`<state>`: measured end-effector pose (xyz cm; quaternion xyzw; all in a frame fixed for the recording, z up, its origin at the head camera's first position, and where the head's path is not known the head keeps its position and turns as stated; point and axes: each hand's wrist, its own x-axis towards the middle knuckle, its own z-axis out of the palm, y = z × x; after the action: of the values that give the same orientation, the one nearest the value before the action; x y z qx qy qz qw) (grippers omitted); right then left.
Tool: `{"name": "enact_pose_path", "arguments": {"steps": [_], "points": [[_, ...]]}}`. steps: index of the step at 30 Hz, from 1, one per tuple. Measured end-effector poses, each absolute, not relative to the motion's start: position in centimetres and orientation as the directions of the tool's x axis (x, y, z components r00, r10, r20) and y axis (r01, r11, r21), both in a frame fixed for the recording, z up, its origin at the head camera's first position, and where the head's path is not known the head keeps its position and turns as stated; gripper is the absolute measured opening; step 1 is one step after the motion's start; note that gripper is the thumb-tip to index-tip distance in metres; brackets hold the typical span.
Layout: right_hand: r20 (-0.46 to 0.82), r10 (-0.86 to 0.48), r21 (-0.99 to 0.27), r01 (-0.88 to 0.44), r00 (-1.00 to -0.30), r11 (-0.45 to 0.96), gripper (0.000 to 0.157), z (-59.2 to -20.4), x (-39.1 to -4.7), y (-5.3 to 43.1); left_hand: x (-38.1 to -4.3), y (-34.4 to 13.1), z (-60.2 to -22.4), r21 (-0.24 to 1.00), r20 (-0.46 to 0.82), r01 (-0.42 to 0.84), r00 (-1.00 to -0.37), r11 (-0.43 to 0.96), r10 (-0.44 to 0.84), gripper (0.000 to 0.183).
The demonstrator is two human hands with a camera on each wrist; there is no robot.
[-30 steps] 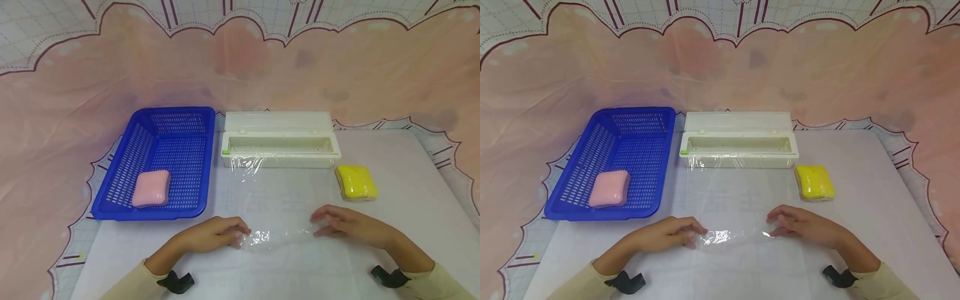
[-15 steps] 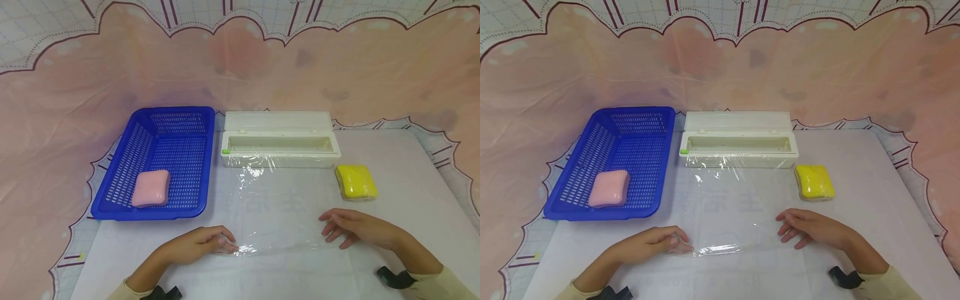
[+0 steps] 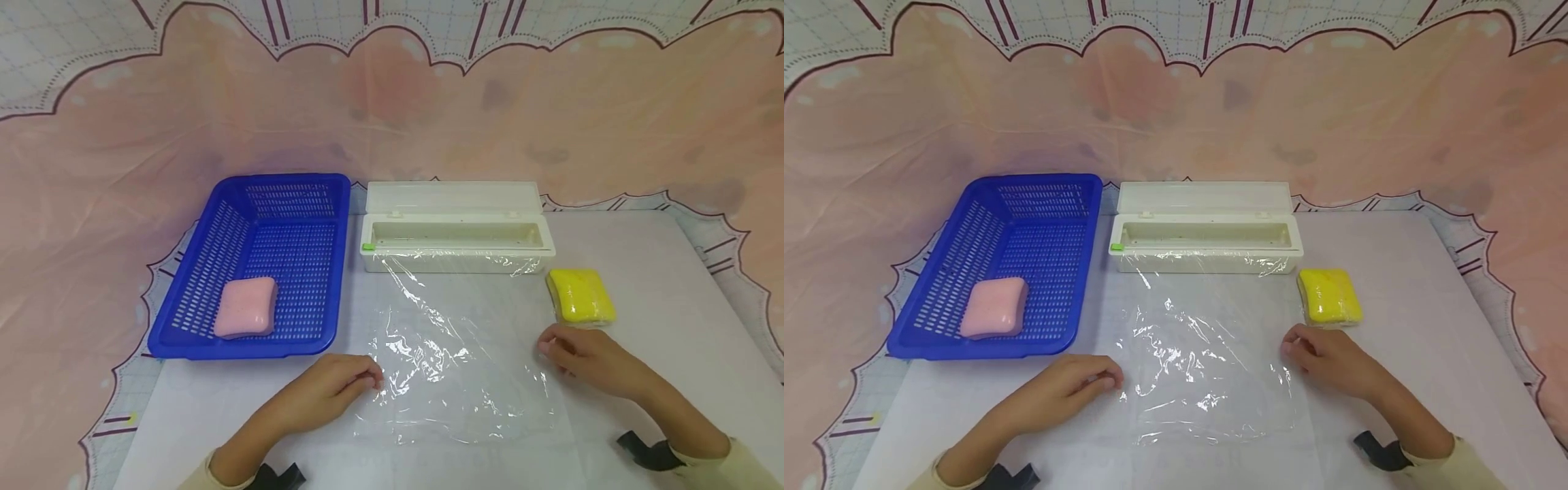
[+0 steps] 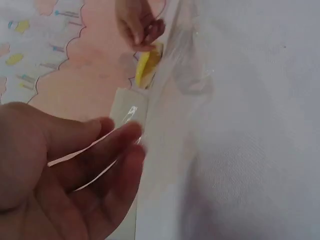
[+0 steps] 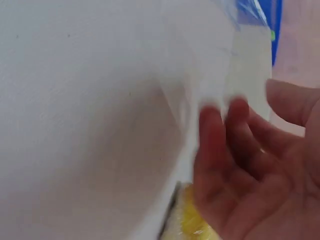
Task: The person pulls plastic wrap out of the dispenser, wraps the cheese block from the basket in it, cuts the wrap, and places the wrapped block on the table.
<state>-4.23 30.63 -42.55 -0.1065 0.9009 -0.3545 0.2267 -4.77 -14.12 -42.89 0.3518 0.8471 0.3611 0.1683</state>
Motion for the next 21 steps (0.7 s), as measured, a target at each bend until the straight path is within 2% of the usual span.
{"name": "enact_pose_path", "arguments": {"steps": [2, 4, 7, 10, 13, 17, 21], "points": [[-0.213, -0.324, -0.599, -0.139, -0.922, 0.789, 0.031, -42.4, -4.2, 29.8, -4.9, -13.4, -43.0, 0.588, 0.067, 0.594, -0.712, 0.549, 0.699, 0.017], [-0.120, -0.340, -0.502, -0.239, -0.933, 0.831, 0.049, -42.6, -4.3, 29.2, -5.1, -12.8, -43.2, 0.465, 0.109, 0.652, -0.713, 0.599, 0.692, 0.028], [-0.077, -0.407, -0.367, -0.354, -0.910, 0.861, 0.080, -43.0, -4.5, 28.4, -5.7, -11.9, -43.8, 0.347, 0.064, 0.669, -0.716, 0.657, 0.695, 0.048], [-0.118, -0.468, -0.259, -0.428, -0.876, 0.866, 0.100, -43.5, -4.6, 27.9, -6.2, -11.3, -44.4, 0.317, -0.054, 0.636, -0.728, 0.703, 0.683, 0.060], [-0.187, -0.502, -0.204, -0.466, -0.845, 0.861, 0.112, -44.0, -4.5, 27.7, -6.4, -11.1, -45.0, 0.321, -0.147, 0.594, -0.738, 0.737, 0.659, 0.064], [-0.248, -0.515, -0.165, -0.488, -0.821, 0.857, 0.119, -44.7, -4.3, 27.8, -6.6, -11.1, -45.5, 0.307, -0.179, 0.584, -0.740, 0.751, 0.648, 0.063], [-0.270, -0.509, -0.151, -0.486, -0.818, 0.861, 0.120, -45.2, -4.1, 28.0, -6.6, -11.4, -45.6, 0.309, -0.177, 0.589, -0.735, 0.747, 0.654, 0.062]]}}
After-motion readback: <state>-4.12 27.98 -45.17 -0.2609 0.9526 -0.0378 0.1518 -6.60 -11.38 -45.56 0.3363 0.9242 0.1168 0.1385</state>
